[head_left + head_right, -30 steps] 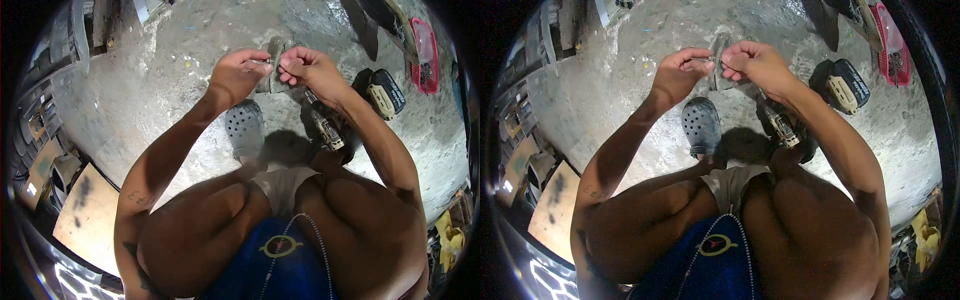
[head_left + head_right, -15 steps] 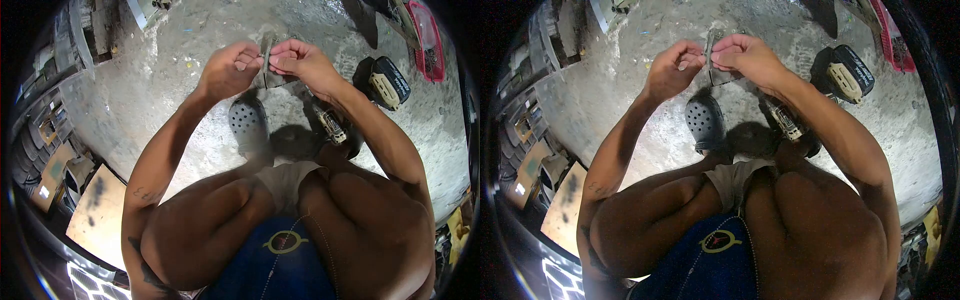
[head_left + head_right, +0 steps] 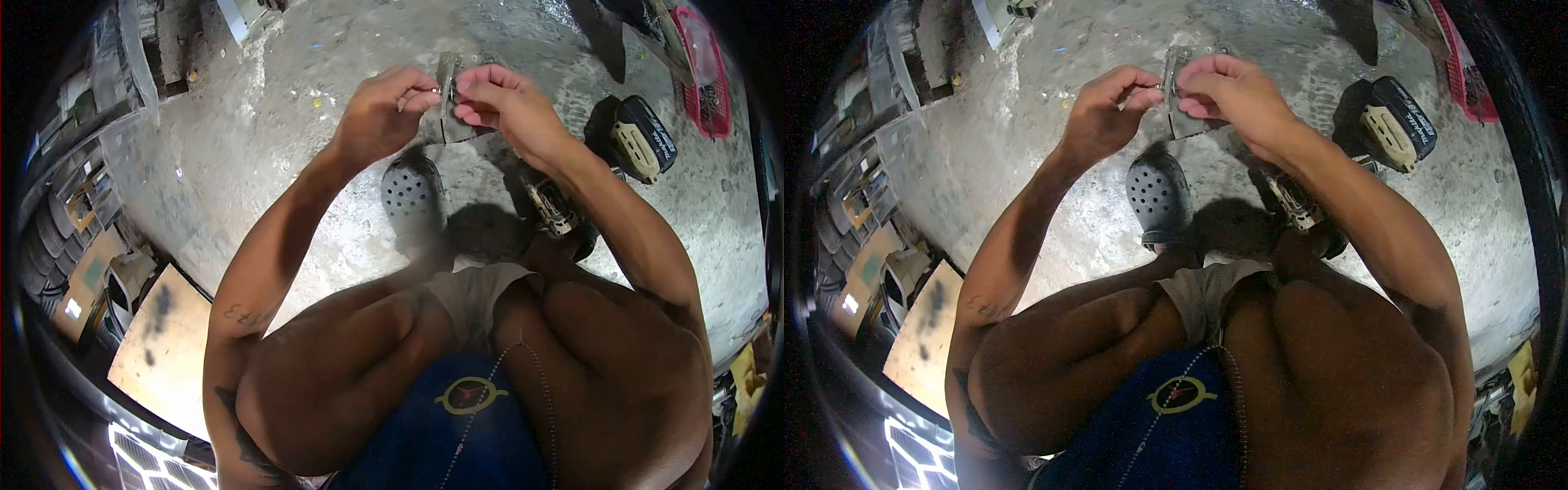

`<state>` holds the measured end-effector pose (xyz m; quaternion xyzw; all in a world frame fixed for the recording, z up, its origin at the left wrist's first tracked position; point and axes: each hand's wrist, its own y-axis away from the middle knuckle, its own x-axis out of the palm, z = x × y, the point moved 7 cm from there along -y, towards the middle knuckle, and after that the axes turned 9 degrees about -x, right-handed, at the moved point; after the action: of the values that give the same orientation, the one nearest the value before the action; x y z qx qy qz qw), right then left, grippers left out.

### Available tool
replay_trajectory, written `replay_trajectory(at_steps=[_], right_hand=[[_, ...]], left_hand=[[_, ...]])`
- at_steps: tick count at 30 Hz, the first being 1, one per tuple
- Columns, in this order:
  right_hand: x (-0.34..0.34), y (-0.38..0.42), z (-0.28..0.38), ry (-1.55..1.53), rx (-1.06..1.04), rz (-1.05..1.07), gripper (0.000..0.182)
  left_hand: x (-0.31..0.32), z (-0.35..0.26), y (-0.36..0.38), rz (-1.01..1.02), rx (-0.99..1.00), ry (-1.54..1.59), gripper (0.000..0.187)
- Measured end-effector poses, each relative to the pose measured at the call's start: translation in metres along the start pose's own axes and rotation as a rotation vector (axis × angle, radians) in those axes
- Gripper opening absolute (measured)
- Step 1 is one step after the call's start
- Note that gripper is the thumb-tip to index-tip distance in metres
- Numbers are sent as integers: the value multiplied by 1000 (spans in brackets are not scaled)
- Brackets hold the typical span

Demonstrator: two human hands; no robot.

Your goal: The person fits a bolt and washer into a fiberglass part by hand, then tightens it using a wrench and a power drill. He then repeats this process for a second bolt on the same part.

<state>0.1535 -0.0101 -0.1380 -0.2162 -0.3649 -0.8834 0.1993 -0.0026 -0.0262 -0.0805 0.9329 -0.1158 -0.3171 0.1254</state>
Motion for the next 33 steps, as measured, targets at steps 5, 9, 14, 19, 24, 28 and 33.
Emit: replay_trajectory(at_steps=[5,9,14,19,24,28,33], right_hand=[[2,1,-1,136,17,18,20],[3,-2,4,372,-229,97,21],[7,-2,2,541,-353,54,23],[15,-5,-7,597,-407,46,22],[21,-17,-18,655,-370,134,21],[28,-18,-19,748,-352,170,22],[37,-16,-19,874,-383,171,21]], left_hand=[[2,3,1,2,-40,41,15],[5,14,4,34,-171,105,15],[9,26,6,100,-306,234,19],[14,44,10,177,-386,504,22],[16,63,17,252,-521,599,23],[20,78,22,316,-545,662,24],[25,87,30,368,-596,712,23]])
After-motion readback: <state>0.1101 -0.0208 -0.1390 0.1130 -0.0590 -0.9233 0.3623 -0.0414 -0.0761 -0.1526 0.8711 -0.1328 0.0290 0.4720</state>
